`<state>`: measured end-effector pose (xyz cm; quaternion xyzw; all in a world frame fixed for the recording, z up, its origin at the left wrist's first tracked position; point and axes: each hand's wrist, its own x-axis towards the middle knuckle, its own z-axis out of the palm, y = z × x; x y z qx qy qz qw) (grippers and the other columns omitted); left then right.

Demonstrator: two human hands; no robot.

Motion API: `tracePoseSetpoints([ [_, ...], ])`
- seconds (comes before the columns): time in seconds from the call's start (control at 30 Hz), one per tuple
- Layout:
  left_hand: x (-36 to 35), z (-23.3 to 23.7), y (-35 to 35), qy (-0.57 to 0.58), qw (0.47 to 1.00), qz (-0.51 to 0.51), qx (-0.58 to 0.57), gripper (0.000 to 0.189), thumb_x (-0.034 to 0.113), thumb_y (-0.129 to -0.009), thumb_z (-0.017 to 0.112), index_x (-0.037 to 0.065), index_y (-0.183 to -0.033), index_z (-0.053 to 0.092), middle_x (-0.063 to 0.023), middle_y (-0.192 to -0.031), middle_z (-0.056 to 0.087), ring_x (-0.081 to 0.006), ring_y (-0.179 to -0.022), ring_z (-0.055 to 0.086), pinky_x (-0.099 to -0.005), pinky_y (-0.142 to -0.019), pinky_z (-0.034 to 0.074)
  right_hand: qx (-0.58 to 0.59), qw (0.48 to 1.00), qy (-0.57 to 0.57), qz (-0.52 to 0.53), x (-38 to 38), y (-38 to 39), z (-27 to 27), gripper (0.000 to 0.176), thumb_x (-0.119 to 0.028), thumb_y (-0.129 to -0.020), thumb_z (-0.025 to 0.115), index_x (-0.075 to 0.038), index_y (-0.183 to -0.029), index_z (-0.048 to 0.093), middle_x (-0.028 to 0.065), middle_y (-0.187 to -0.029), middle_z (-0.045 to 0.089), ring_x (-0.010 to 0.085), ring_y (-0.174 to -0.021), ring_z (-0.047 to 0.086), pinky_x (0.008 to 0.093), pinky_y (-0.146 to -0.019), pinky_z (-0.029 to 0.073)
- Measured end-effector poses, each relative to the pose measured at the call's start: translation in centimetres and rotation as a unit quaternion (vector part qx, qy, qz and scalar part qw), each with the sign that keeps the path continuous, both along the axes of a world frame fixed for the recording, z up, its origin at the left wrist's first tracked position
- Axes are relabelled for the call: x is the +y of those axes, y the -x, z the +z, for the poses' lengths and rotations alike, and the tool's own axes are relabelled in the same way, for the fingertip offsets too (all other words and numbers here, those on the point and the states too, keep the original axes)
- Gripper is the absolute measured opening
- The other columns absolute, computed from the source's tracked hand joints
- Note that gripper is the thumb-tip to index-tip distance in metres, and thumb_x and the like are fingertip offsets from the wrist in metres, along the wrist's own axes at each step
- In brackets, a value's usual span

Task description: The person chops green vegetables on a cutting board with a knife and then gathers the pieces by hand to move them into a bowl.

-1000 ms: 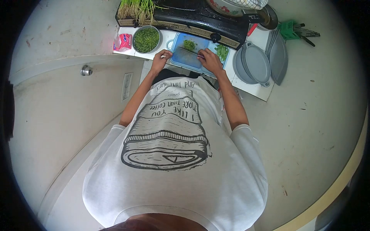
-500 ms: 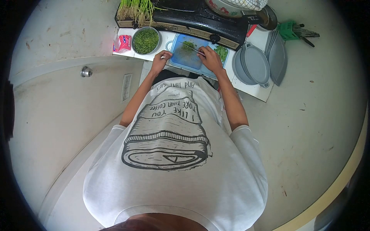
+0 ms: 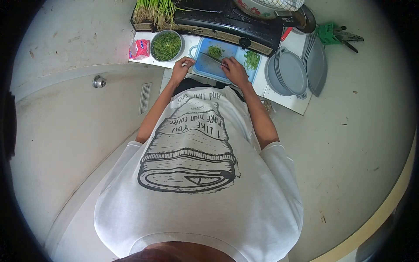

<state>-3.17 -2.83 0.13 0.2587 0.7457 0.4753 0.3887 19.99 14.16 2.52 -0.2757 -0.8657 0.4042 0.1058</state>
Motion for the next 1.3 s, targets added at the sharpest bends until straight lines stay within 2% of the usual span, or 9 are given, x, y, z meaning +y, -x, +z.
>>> tracePoseSetpoints([
  [0.1, -0.1, 0.1, 0.3, 0.014, 1.000, -0.008, 0.006, 0.012, 0.016, -0.095, 0.071, 0.007, -0.102, 0.076, 0.0006, -0.086, 0.069, -0.0083, -0.081, 0.060, -0.0267, -0.075, 0.046, -0.002, 1.000, -0.025, -0.014, 0.4, 0.1, -0.1, 0.022, -0.022, -0.095, 0.068, -0.009, -0.112, 0.063, 0.0145, -0.102, 0.064, 0.0378, -0.094, 0.068, 0.0461, -0.080, 0.056],
  [0.17, -0.1, 0.4, 0.3, 0.034, 0.999, -0.017, -0.010, 0.016, 0.016, -0.097, 0.070, 0.004, -0.105, 0.075, -0.0029, -0.094, 0.071, -0.0118, -0.091, 0.062, -0.0283, -0.091, 0.047, 0.009, 0.999, -0.030, -0.023, 0.6, 0.2, 0.3, 0.022, -0.021, -0.095, 0.069, -0.008, -0.112, 0.064, 0.0145, -0.103, 0.064, 0.0377, -0.094, 0.068, 0.0457, -0.080, 0.056],
  [0.3, -0.1, 0.8, 0.2, 0.034, 0.999, -0.012, -0.012, 0.015, 0.016, -0.097, 0.069, 0.004, -0.105, 0.076, -0.0029, -0.093, 0.071, -0.0118, -0.090, 0.062, -0.0280, -0.090, 0.047, 0.013, 0.999, -0.019, -0.038, 0.8, 0.4, 0.8, 0.022, -0.021, -0.095, 0.069, -0.008, -0.112, 0.065, 0.0148, -0.102, 0.065, 0.0376, -0.093, 0.068, 0.0454, -0.081, 0.055],
  [0.37, -0.1, 0.3, 0.3, 0.005, 1.000, -0.011, 0.006, 0.013, 0.016, -0.096, 0.071, 0.007, -0.101, 0.076, -0.0004, -0.087, 0.070, -0.0085, -0.081, 0.061, -0.0266, -0.076, 0.046, 0.021, 0.998, -0.033, -0.046, 1.0, 0.4, 0.8, 0.023, -0.018, -0.095, 0.071, -0.003, -0.111, 0.066, 0.0163, -0.100, 0.066, 0.0344, -0.090, 0.070, 0.0405, -0.081, 0.055],
  [0.9, -0.1, -0.7, 0.2, 0.004, 1.000, -0.019, 0.003, 0.013, 0.015, -0.094, 0.071, 0.006, -0.102, 0.077, -0.0025, -0.090, 0.072, -0.0109, -0.085, 0.063, -0.0288, -0.080, 0.048, 0.032, 0.998, -0.030, -0.042, 1.4, 0.1, 1.1, 0.022, -0.019, -0.096, 0.071, -0.003, -0.110, 0.066, 0.0164, -0.096, 0.066, 0.0321, -0.085, 0.070, 0.0400, -0.078, 0.055],
  [1.0, -0.2, -0.9, 0.3, 0.003, 1.000, -0.019, 0.004, 0.013, 0.016, -0.095, 0.071, 0.006, -0.102, 0.077, -0.0029, -0.090, 0.072, -0.0109, -0.085, 0.063, -0.0287, -0.080, 0.048, 0.019, 0.998, -0.007, -0.054, 1.3, 0.2, 1.4, 0.020, -0.019, -0.095, 0.070, -0.006, -0.110, 0.066, 0.0164, -0.097, 0.066, 0.0372, -0.090, 0.069, 0.0443, -0.079, 0.055],
  [1.1, -0.2, -0.8, 0.2, 0.007, 1.000, -0.020, 0.007, 0.014, 0.016, -0.095, 0.071, 0.007, -0.102, 0.077, -0.0026, -0.090, 0.072, -0.0106, -0.084, 0.063, -0.0284, -0.079, 0.048, 0.041, 0.998, 0.005, -0.044, 1.0, -0.1, 1.5, 0.021, -0.020, -0.095, 0.070, -0.006, -0.110, 0.066, 0.0164, -0.098, 0.066, 0.0372, -0.090, 0.069, 0.0444, -0.080, 0.055],
  [1.3, -0.5, -0.5, 0.2, 0.006, 1.000, -0.017, 0.010, 0.013, 0.015, -0.095, 0.071, 0.006, -0.102, 0.076, -0.0011, -0.087, 0.071, -0.0094, -0.081, 0.062, -0.0272, -0.077, 0.048, 0.008, 1.000, 0.005, 0.016, 1.0, -1.6, 0.1, 0.023, -0.023, -0.095, 0.069, -0.005, -0.109, 0.067, 0.0157, -0.099, 0.067, 0.0370, -0.091, 0.069, 0.0442, -0.082, 0.055],
])
